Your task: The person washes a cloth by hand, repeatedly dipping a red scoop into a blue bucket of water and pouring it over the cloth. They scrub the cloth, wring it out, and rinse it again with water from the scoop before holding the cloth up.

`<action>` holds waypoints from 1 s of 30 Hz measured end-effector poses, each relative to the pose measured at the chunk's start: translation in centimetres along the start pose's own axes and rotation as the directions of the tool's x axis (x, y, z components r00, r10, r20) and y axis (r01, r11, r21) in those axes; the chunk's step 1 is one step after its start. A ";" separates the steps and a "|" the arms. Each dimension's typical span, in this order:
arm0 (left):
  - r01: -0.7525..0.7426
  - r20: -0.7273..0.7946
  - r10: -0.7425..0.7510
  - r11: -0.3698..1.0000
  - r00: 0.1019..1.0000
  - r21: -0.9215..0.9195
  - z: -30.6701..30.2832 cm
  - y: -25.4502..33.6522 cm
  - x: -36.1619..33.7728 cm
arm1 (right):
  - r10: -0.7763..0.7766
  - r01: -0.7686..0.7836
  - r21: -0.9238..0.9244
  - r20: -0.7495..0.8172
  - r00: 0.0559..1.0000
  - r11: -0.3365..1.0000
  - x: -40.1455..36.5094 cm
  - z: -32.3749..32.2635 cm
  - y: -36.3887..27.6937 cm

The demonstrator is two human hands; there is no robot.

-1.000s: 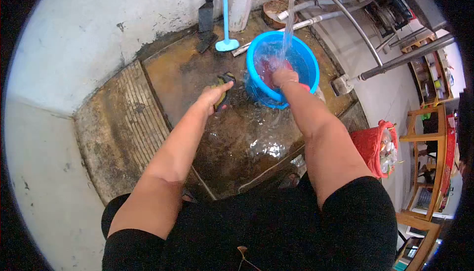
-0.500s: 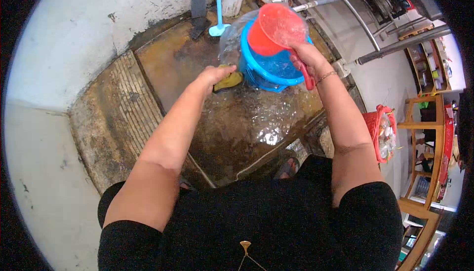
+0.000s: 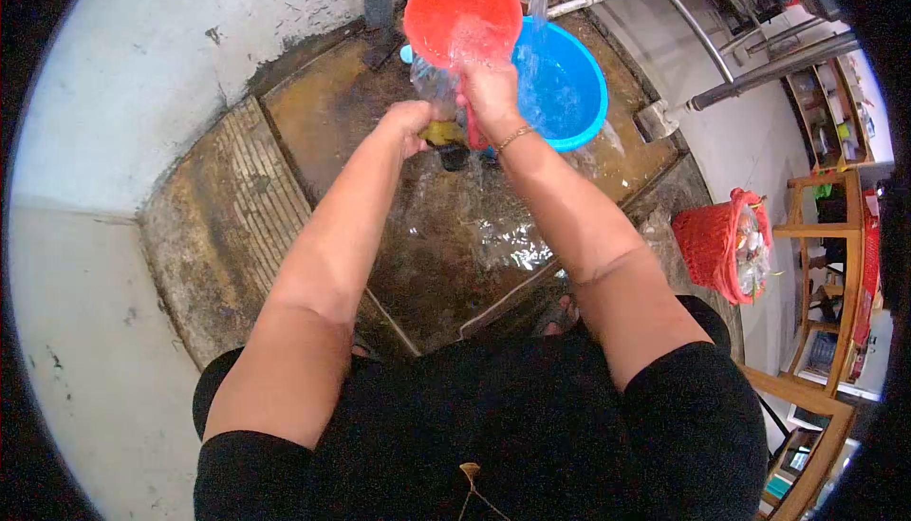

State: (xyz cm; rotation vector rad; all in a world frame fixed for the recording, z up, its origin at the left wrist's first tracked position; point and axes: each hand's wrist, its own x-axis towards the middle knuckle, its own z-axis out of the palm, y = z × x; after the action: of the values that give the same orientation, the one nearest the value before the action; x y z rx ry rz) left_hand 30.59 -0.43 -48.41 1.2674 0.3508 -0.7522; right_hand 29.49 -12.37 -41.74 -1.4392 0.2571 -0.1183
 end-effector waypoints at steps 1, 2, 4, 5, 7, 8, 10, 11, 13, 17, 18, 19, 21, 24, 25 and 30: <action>-0.046 0.004 0.046 0.996 0.999 -0.077 0.0 0.1 -0.2 | -0.045 0.045 -0.006 -0.032 0.998 0.999 -0.4 0.7 -0.3; -0.045 0.004 0.045 0.996 0.999 -0.076 0.1 0.2 -0.3 | -0.016 0.012 -0.038 -0.100 0.995 0.999 -0.7 1.2 -0.7; -0.137 -0.025 0.136 0.989 0.990 -0.055 0.1 -0.1 0.3 | -0.021 0.016 -0.048 -0.102 0.995 0.999 -1.0 1.6 -0.3; -0.183 -0.037 0.182 0.982 0.983 -0.045 0.2 -0.2 0.6 | -0.027 0.021 -0.059 -0.104 0.994 0.998 -1.1 1.7 0.0; -0.220 -0.062 0.219 0.976 0.974 0.002 -0.5 -1.2 1.5 | -0.116 0.107 -0.098 -0.095 0.989 0.989 0.0 1.6 1.8; -0.253 -0.091 0.257 0.966 0.962 0.052 -0.8 -1.5 2.1 | -0.200 0.188 -0.132 -0.080 0.977 0.973 0.5 1.5 2.9; -0.283 -0.172 0.279 0.959 0.945 -0.001 0.1 0.0 -0.8 | -0.240 0.220 -0.185 -0.093 0.966 0.958 0.3 1.6 3.2; -0.316 -0.258 0.293 0.947 0.921 -0.052 0.5 0.5 -1.8 | -0.277 0.248 -0.236 -0.098 0.956 0.939 0.1 1.5 3.4; -0.302 -0.214 0.303 0.953 0.929 0.036 -1.2 -0.2 0.3 | -0.311 0.289 -0.233 -0.063 0.948 0.929 -0.4 1.1 4.0; -0.335 -0.220 0.345 0.939 0.913 0.084 -1.9 -0.4 1.0 | -0.350 0.327 -0.265 -0.044 0.936 0.907 -1.6 0.7 3.9; -0.379 -0.189 0.375 0.925 0.907 0.017 -1.9 -0.5 1.1 | -0.334 0.310 -0.282 -0.042 0.942 0.908 -1.7 0.5 4.0; -0.377 -0.188 0.373 0.926 0.909 0.015 -1.8 -0.6 1.1 | -0.333 0.308 -0.284 -0.042 0.942 0.908 -1.7 0.3 3.9; -0.355 -0.259 0.348 0.935 0.901 0.020 -1.3 -0.6 0.7 | -0.376 0.315 -0.489 -0.030 0.926 0.814 -1.8 -0.4 3.6; -0.181 -0.282 0.184 0.983 0.941 0.038 -0.5 0.0 0.1 | -0.439 0.349 -0.609 0.002 0.899 0.712 -2.5 -1.2 3.2; -0.179 -0.280 0.183 0.983 0.942 0.040 -0.6 -0.3 0.7 | -0.438 0.346 -0.610 -0.002 0.899 0.713 -2.7 -1.5 3.0; -0.179 -0.183 0.179 0.984 0.967 0.017 -0.4 -0.5 1.2 | -0.548 0.418 -0.747 0.086 0.832 0.517 -2.7 -2.7 2.2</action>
State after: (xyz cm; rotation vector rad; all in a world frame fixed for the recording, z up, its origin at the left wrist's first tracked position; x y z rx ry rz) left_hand 31.15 -0.54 -49.67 1.3533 0.3799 -0.4823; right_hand 26.03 -14.02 -43.93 -2.3231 0.0005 -0.6694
